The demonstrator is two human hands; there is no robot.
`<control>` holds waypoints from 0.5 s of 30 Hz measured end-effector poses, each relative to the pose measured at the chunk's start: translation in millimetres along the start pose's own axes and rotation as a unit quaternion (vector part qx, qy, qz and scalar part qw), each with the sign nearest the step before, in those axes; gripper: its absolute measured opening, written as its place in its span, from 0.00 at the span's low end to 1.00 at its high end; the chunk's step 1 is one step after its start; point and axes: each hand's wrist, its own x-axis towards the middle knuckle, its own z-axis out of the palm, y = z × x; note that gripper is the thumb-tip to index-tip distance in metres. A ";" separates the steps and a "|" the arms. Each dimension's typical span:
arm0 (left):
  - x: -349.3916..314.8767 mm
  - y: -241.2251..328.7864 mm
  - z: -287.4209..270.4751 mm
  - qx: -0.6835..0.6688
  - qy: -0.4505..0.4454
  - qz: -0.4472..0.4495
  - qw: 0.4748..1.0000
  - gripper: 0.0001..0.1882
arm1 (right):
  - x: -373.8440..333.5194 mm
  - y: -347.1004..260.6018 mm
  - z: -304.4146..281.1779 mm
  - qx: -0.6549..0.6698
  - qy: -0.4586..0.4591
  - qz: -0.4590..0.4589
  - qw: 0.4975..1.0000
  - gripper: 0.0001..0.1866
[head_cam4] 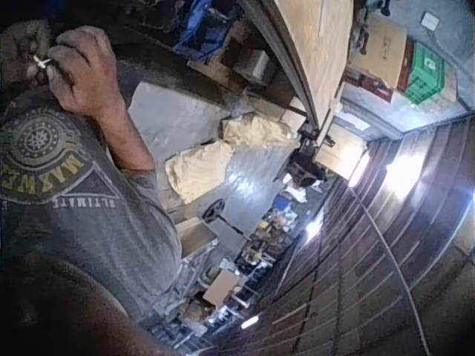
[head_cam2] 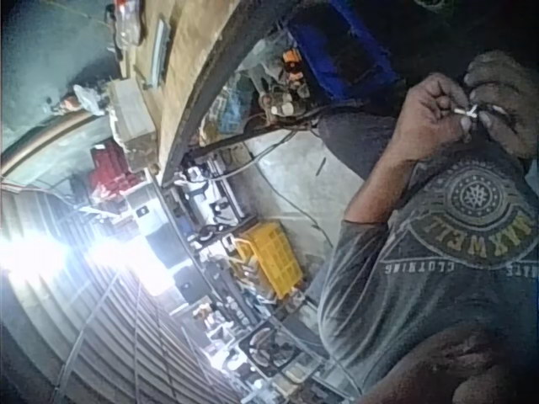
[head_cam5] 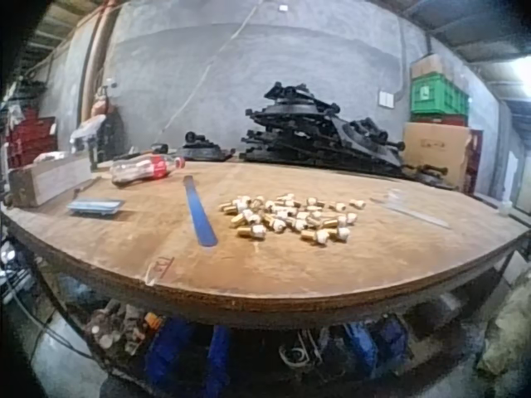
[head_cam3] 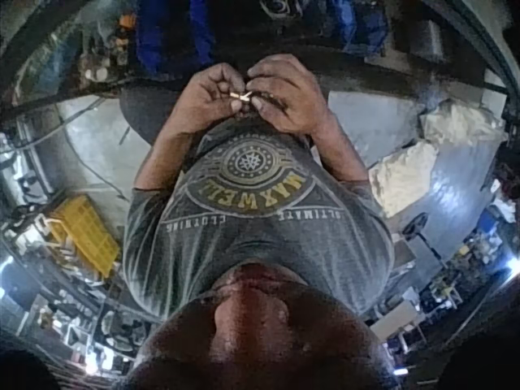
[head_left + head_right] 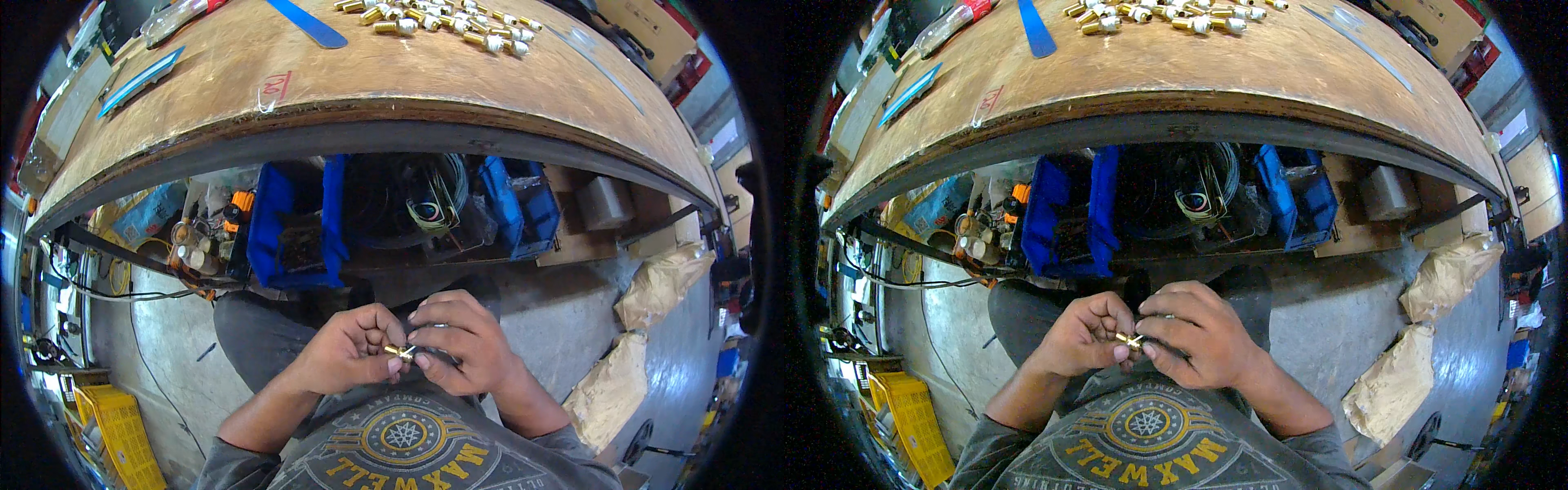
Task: The person sits under a workbench and wraps white tape around small brass fittings one at a time. They pick each fitting from a pile on the table, wrap it with tape, and place it back on the table. The process is repeated throughout the clip.
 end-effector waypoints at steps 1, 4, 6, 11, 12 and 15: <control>-0.8 -0.7 -1.1 0.015 -0.013 0.009 1.000 0.11 | -0.3 0.9 0.7 0.018 0.000 0.001 1.000 0.12; -3.2 -2.9 -0.4 0.050 -0.011 0.024 0.998 0.11 | -1.4 3.9 2.7 0.058 0.002 0.002 0.998 0.11; -3.2 -2.1 0.2 0.038 -0.014 0.032 0.999 0.11 | -2.2 4.9 3.7 0.069 0.005 -0.001 0.998 0.11; -3.5 0.7 3.2 -0.005 -0.013 0.042 0.999 0.11 | -2.8 4.3 6.8 0.070 0.004 -0.010 0.997 0.12; -3.7 0.1 3.1 -0.008 -0.013 0.043 0.999 0.10 | -2.8 3.4 8.1 0.066 0.007 -0.011 0.998 0.12; -4.3 1.0 5.9 -0.021 0.001 0.046 0.999 0.10 | -2.4 0.7 12.6 0.038 0.048 -0.011 0.998 0.12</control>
